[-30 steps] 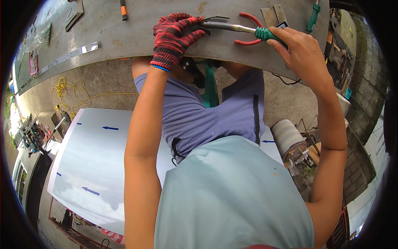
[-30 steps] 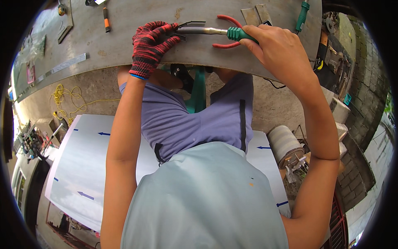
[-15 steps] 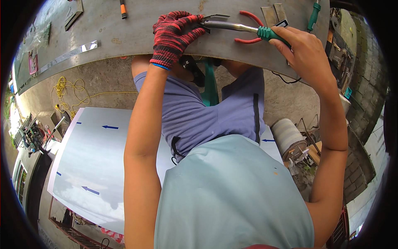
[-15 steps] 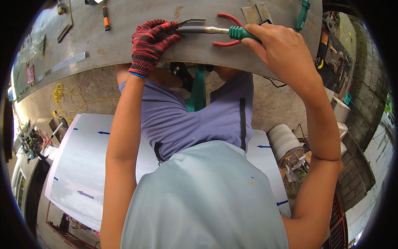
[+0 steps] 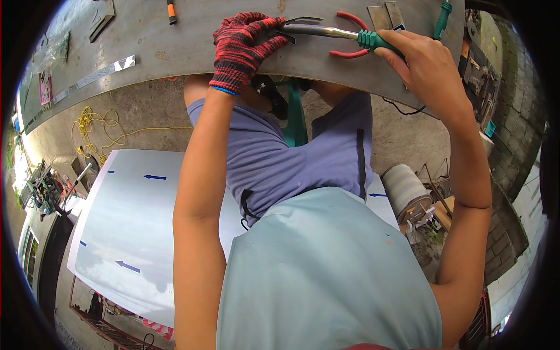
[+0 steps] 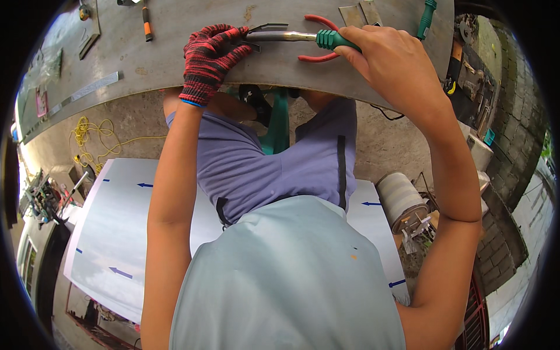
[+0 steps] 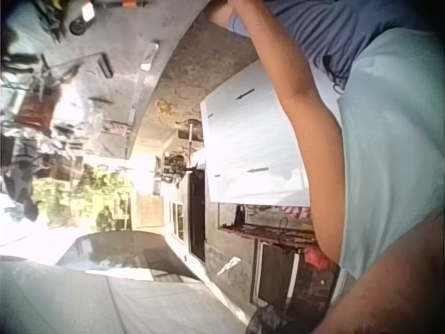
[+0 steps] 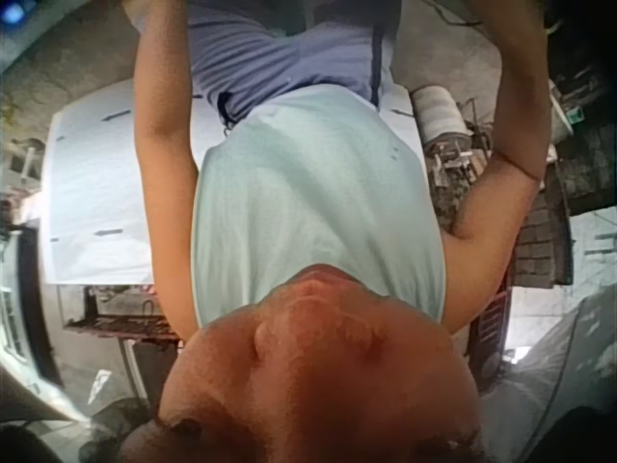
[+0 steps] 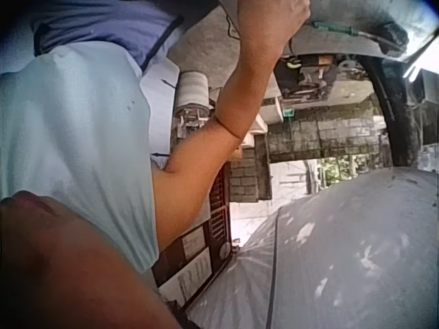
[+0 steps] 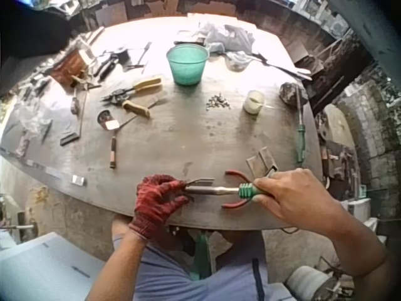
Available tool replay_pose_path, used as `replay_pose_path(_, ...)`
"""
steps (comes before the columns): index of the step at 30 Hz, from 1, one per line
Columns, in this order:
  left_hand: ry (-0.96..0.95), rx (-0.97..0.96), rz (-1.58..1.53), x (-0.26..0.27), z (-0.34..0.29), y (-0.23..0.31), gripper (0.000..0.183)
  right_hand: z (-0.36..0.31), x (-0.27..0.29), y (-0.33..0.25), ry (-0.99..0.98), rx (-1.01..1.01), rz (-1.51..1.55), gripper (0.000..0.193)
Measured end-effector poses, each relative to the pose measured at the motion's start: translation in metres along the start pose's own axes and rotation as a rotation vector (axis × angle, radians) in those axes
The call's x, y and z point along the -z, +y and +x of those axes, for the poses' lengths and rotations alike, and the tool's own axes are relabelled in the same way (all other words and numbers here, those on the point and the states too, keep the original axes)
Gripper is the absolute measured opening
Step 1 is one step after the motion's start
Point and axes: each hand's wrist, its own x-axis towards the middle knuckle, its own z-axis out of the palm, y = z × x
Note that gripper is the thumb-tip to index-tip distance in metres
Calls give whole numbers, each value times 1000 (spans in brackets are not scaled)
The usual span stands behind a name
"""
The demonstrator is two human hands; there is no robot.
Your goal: Soldering a metal component at a workbench.
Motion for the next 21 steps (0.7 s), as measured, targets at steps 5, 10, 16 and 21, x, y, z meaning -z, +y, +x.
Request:
replay_pose_path(5,14,12,7,-3,0,-2,46,-1,-3,6,26,17,16,28)
replay_pose_path(10,13,20,32,-3,0,-2,47,3,0,2,11,12,6,27)
replay_pose_path(16,32,16,-6,-8,-1,-9,47,3,2,5,16,22,22,28)
replay_pose_path(21,20,22,-4,-4,-1,-2,46,-3,6,6,0,-6,36,29)
